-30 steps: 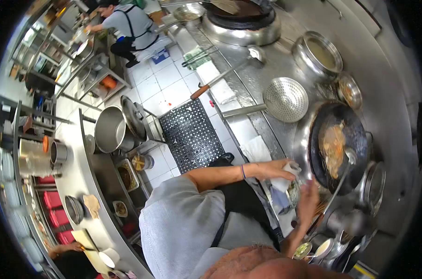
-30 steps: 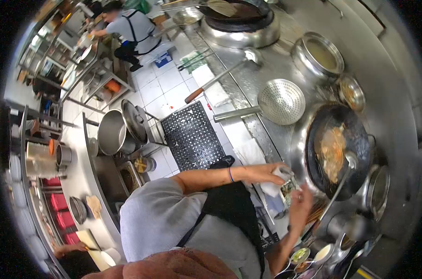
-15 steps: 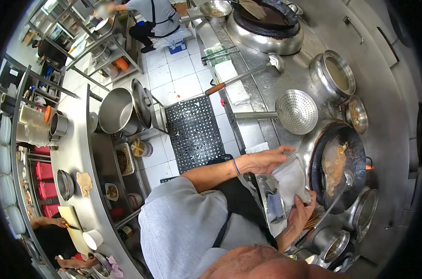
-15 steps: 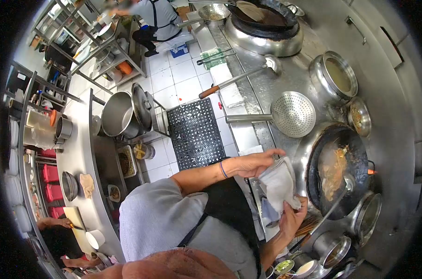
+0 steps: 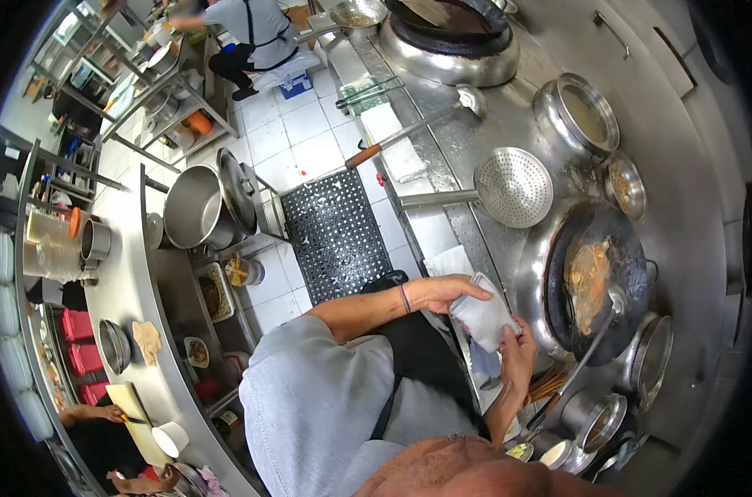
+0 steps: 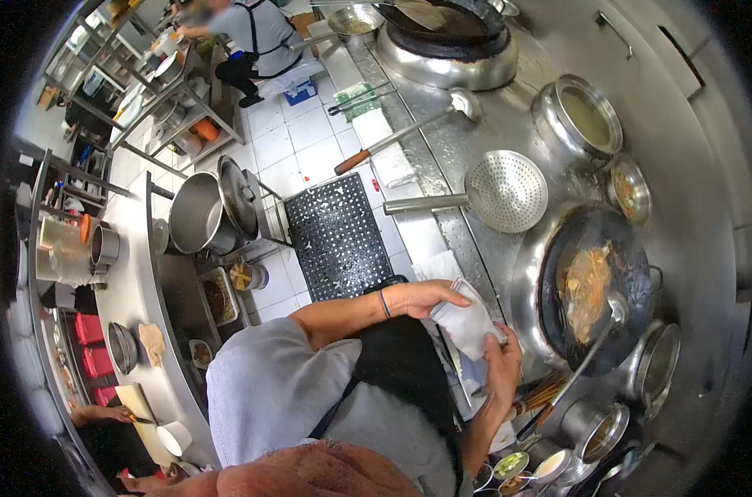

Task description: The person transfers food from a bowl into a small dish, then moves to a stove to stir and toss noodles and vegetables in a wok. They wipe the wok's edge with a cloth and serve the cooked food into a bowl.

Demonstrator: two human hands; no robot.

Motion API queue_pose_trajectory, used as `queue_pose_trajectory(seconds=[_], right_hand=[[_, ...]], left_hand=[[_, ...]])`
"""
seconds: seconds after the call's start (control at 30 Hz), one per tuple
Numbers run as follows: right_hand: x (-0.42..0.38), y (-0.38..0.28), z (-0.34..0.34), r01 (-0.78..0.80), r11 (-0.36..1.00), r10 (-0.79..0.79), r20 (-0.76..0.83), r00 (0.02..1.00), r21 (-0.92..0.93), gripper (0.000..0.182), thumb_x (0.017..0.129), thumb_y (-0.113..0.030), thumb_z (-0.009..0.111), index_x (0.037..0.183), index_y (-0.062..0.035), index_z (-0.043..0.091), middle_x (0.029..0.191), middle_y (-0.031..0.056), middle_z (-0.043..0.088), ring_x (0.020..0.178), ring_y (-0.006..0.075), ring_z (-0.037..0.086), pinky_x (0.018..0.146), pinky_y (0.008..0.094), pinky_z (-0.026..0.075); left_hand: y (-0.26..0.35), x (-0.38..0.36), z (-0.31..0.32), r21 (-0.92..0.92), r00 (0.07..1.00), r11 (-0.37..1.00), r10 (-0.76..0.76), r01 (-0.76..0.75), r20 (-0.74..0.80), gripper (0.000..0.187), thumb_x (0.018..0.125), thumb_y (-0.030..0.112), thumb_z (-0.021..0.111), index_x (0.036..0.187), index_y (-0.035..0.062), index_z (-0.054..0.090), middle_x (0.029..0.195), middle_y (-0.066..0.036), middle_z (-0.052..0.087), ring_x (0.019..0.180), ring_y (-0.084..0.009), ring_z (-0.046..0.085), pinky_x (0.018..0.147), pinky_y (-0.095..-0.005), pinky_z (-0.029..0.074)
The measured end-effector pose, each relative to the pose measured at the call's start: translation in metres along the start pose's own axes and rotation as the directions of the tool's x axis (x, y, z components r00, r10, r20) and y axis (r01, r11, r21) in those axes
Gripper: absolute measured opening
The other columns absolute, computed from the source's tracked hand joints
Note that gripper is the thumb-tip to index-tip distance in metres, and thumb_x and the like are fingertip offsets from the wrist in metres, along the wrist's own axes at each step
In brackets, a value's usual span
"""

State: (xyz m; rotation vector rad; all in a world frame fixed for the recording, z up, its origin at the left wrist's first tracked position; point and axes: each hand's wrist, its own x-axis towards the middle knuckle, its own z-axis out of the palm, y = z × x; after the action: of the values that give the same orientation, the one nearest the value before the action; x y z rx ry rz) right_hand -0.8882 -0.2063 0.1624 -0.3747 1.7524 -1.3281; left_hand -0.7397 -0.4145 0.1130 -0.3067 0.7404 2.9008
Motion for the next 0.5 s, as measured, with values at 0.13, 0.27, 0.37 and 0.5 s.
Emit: queue_pose_trajectory(seconds=[0.13,0.27,0.37,0.5], right_hand=[[0.004,0.018,-0.007,0.085,0.993,-0.089,-0.047,0.995,-0.078,0.025,0.096,-0.017,0.066,0.115,-0.0005,0.063,0.093,0.0035,0.066,0.075,0.009,0.059,0.065,0.0241,0.047],[0.0,0.019,0.001,0.109,0.979,-0.125,-0.082,0.989,-0.173,0.023,0.097,-0.02,0.065,0.107,0.001,0.066,0.091,0.0039,0.067,0.075,0.01,0.059,0.067,0.0261,0.049],[0.0,0.039,0.01,0.138,0.99,-0.137,-0.077,0.988,0.003,0.024,0.098,-0.019,0.063,0.108,0.0023,0.065,0.094,0.0054,0.068,0.079,0.0125,0.061,0.072,0.0275,0.051],[0.0,0.052,0.017,0.133,0.928,-0.113,-0.077,0.991,0.347,0.023,0.099,-0.014,0.06,0.113,0.0035,0.063,0.102,0.009,0.068,0.09,0.0168,0.065,0.082,0.0302,0.052]], left_hand=[[0.01,-0.003,0.03,0.341,0.955,0.932,-0.015,0.12,-0.295,0.039,0.089,0.014,0.069,0.122,-0.0047,0.059,0.108,-0.012,0.068,0.095,-0.0183,0.066,0.078,-0.032,0.055],[-0.023,0.028,0.017,0.592,0.886,0.805,0.242,0.044,-0.396,0.036,0.089,0.011,0.064,0.121,-0.0046,0.058,0.105,-0.01,0.068,0.091,-0.0172,0.063,0.077,-0.031,0.053],[-0.066,0.071,-0.011,0.602,0.873,0.787,0.382,-0.135,-0.303,0.035,0.09,0.01,0.062,0.123,-0.0026,0.057,0.103,-0.01,0.068,0.094,-0.0176,0.063,0.082,-0.0319,0.052],[-0.079,0.078,0.0,0.606,0.825,0.757,0.49,-0.244,-0.281,0.043,0.094,0.017,0.063,0.131,-0.0003,0.05,0.116,-0.011,0.064,0.104,-0.0182,0.059,0.09,-0.0323,0.049]])
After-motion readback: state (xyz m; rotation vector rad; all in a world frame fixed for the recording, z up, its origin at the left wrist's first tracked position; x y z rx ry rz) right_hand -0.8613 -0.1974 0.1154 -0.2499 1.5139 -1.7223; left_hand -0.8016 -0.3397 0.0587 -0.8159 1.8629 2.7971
